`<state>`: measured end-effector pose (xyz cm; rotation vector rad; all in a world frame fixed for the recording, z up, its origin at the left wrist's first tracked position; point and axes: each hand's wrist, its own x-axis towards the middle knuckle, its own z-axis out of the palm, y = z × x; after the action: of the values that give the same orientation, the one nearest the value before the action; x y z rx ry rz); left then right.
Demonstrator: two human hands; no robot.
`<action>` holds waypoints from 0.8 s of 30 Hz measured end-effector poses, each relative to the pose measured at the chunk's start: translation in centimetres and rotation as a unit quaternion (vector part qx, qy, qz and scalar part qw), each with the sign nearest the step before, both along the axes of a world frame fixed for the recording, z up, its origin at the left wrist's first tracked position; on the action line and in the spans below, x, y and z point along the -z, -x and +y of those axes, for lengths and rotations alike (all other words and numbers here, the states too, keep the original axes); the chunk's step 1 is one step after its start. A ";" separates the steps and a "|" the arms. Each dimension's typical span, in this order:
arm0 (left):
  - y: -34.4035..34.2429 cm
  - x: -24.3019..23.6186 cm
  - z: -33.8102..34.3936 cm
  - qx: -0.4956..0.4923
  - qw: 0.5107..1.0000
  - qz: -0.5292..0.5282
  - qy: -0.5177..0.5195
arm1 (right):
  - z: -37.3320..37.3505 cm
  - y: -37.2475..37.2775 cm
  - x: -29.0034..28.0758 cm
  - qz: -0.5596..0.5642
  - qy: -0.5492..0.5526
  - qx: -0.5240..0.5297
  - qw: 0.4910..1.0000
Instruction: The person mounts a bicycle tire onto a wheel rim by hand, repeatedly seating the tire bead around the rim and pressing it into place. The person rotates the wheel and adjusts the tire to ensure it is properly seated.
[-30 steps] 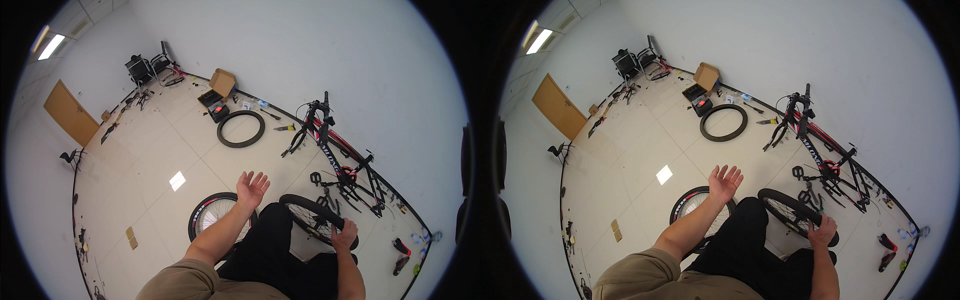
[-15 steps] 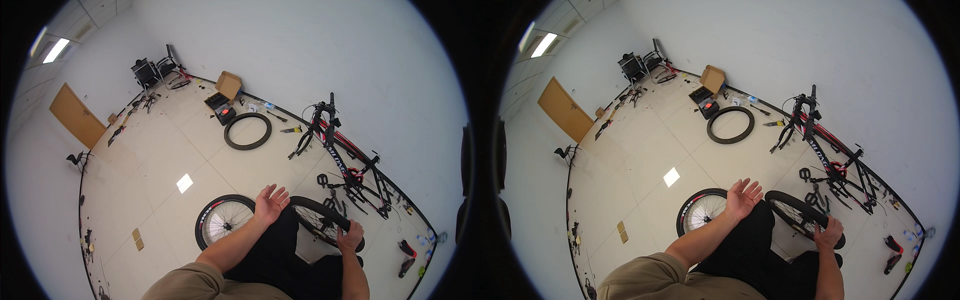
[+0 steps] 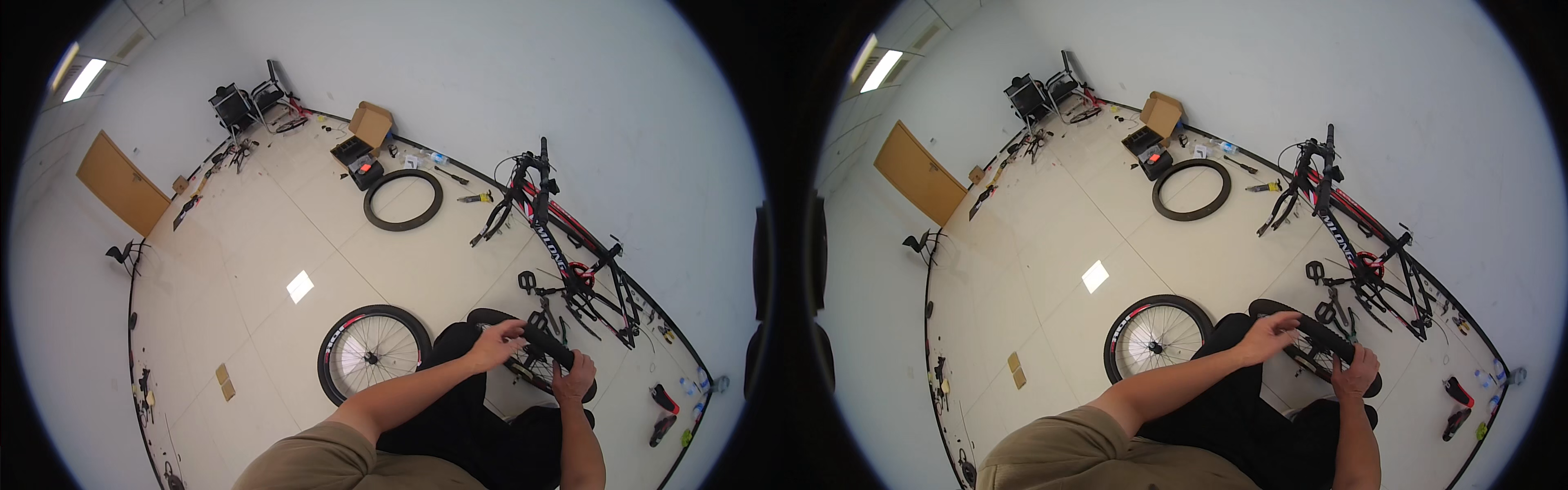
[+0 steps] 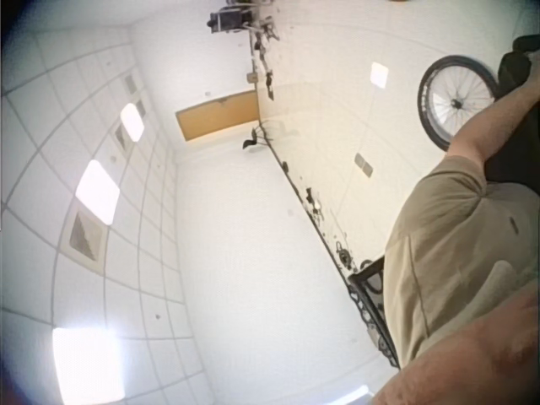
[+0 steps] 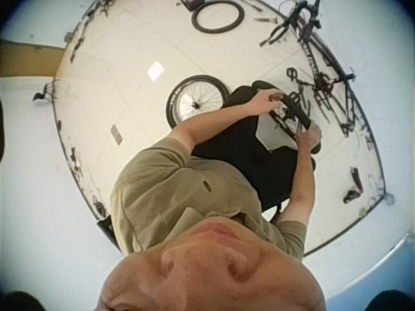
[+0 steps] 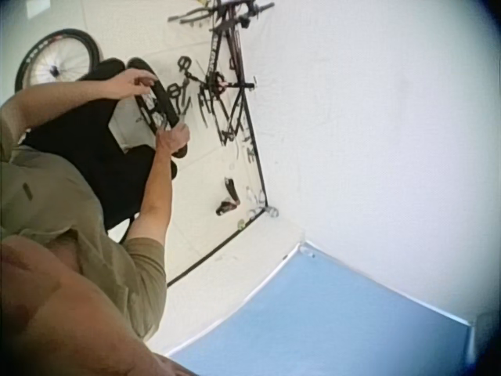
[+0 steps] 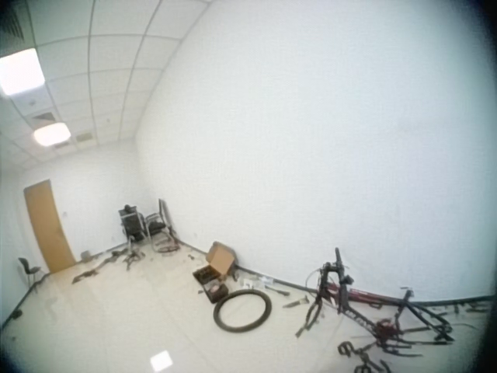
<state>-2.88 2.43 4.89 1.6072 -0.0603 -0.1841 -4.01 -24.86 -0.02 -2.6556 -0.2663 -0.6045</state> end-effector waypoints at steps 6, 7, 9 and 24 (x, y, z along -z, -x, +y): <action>-1.8 -0.7 -2.7 0.143 0.864 -0.237 -0.420 | 0.1 -0.1 -0.3 -0.013 -0.018 0.000 1.000; -2.1 -0.6 -2.9 0.134 0.857 -0.252 -0.430 | 0.2 -0.2 -0.4 -0.008 -0.022 0.000 1.000; -2.8 -0.4 -2.9 0.115 0.840 -0.281 -0.449 | 0.3 -0.4 -0.6 -0.006 -0.029 -0.008 1.000; -4.5 3.5 -2.2 0.113 0.875 -0.278 -0.380 | 0.7 -0.9 -1.4 0.001 -0.047 -0.039 0.998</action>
<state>1.60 0.19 1.38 2.4010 -0.7001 0.1050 -3.16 -24.15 1.42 -2.5428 -0.3298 -0.5761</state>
